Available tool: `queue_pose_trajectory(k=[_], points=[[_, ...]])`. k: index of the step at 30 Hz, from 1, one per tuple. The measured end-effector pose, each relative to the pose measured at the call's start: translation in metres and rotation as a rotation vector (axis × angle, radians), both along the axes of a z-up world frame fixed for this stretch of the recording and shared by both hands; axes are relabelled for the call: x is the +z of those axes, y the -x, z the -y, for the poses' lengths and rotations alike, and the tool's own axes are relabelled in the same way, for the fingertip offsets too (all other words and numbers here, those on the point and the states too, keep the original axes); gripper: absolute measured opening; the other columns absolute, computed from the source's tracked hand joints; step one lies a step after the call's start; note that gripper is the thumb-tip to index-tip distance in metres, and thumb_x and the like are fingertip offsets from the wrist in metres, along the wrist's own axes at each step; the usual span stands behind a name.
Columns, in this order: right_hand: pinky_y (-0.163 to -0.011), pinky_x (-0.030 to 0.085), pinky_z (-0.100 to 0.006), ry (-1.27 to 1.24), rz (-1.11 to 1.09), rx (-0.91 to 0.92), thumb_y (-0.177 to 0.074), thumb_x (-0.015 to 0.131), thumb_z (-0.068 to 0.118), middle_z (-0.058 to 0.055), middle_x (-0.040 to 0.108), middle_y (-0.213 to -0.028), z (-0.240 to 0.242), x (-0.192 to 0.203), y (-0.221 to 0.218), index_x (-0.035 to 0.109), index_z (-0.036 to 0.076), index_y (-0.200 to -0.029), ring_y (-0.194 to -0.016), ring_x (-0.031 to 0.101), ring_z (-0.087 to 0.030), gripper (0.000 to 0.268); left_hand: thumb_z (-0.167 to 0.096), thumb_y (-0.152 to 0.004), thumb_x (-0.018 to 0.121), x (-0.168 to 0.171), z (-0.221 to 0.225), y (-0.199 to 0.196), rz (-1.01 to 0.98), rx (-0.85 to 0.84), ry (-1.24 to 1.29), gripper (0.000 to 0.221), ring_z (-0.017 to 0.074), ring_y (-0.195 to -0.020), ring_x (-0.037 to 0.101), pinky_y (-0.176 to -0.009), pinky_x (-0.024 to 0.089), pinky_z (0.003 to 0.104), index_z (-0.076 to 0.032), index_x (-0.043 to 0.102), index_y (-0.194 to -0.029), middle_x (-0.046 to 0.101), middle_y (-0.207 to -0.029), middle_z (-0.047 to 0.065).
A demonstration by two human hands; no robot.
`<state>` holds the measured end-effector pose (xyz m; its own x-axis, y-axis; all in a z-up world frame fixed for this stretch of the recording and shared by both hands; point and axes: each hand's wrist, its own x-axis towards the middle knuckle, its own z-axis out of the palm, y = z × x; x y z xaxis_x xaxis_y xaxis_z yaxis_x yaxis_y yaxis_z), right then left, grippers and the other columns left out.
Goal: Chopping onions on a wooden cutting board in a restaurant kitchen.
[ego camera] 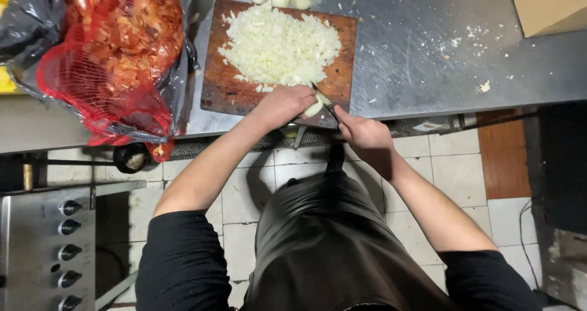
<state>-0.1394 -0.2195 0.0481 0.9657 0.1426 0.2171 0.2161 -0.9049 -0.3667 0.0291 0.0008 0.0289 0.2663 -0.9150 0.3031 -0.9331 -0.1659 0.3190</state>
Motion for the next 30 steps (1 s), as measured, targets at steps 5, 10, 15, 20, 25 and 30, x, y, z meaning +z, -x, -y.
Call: queue_pose_trajectory(k=[5, 10, 15, 20, 25, 30], points=[[-0.057, 0.054, -0.052, 0.086, -0.166, -0.054, -0.097, 0.062, 0.027, -0.014, 0.071, -0.077, -0.001, -0.007, -0.001, 0.061, 0.017, -0.142, -0.064, 0.068, -0.037, 0.046, -0.02, -0.076, 0.076, 0.002, 0.002, 0.004, -0.004, 0.017, -0.038, 0.032, 0.0275, -0.103, 0.067, -0.079, 0.056, 0.041, -0.008, 0.067, -0.104, 0.065, -0.102, 0.007], [-0.054, 0.055, -0.049, 0.187, -0.193, -0.098, -0.096, 0.063, 0.029, -0.011, 0.072, -0.076, -0.006, -0.009, -0.004, 0.06, 0.023, -0.142, -0.06, 0.069, -0.035, 0.046, -0.019, -0.076, 0.076, 0.001, -0.001, 0.001, -0.001, 0.029, 0.017, 0.03, 0.0274, -0.102, 0.067, -0.078, 0.056, 0.042, -0.007, 0.067, -0.103, 0.066, -0.106, 0.006], [-0.051, 0.054, -0.047, 0.153, -0.047, -0.013, -0.098, 0.063, 0.027, -0.01, 0.073, -0.079, -0.006, -0.01, -0.002, 0.06, 0.018, -0.143, -0.062, 0.069, -0.031, 0.047, -0.018, -0.079, 0.073, -0.004, -0.003, 0.006, 0.003, 0.038, 0.074, 0.032, 0.0269, -0.104, 0.066, -0.081, 0.056, 0.041, -0.008, 0.068, -0.109, 0.067, -0.108, 0.006], [-0.051, 0.053, -0.045, 0.124, -0.091, -0.029, -0.097, 0.062, 0.023, -0.01, 0.07, -0.071, -0.006, -0.007, -0.004, 0.059, 0.019, -0.147, -0.057, 0.068, -0.03, 0.05, -0.019, -0.083, 0.071, -0.007, -0.005, 0.006, 0.037, 0.049, 0.127, 0.029, 0.026, -0.105, 0.066, -0.082, 0.055, 0.039, -0.007, 0.067, -0.11, 0.067, -0.112, 0.006], [-0.049, 0.052, -0.048, 0.22, -0.043, 0.01, -0.097, 0.063, 0.024, -0.012, 0.069, -0.072, -0.009, -0.006, 0.003, 0.059, 0.018, -0.144, -0.056, 0.066, -0.034, 0.048, -0.021, -0.083, 0.072, -0.011, -0.004, 0.011, 0.006, 0.035, 0.171, 0.032, 0.0275, -0.105, 0.065, -0.084, 0.055, 0.04, -0.006, 0.067, -0.112, 0.066, -0.108, 0.007], [-0.047, 0.051, -0.047, 0.189, -0.023, 0.047, -0.095, 0.064, 0.024, -0.011, 0.068, -0.072, -0.007, -0.01, -0.001, 0.057, 0.015, -0.145, -0.055, 0.065, -0.033, 0.051, -0.019, -0.084, 0.072, -0.027, -0.007, 0.01, 0.01, 0.056, 0.166, 0.03, 0.0282, -0.105, 0.065, -0.085, 0.054, 0.04, -0.006, 0.068, -0.111, 0.066, -0.107, 0.008]])
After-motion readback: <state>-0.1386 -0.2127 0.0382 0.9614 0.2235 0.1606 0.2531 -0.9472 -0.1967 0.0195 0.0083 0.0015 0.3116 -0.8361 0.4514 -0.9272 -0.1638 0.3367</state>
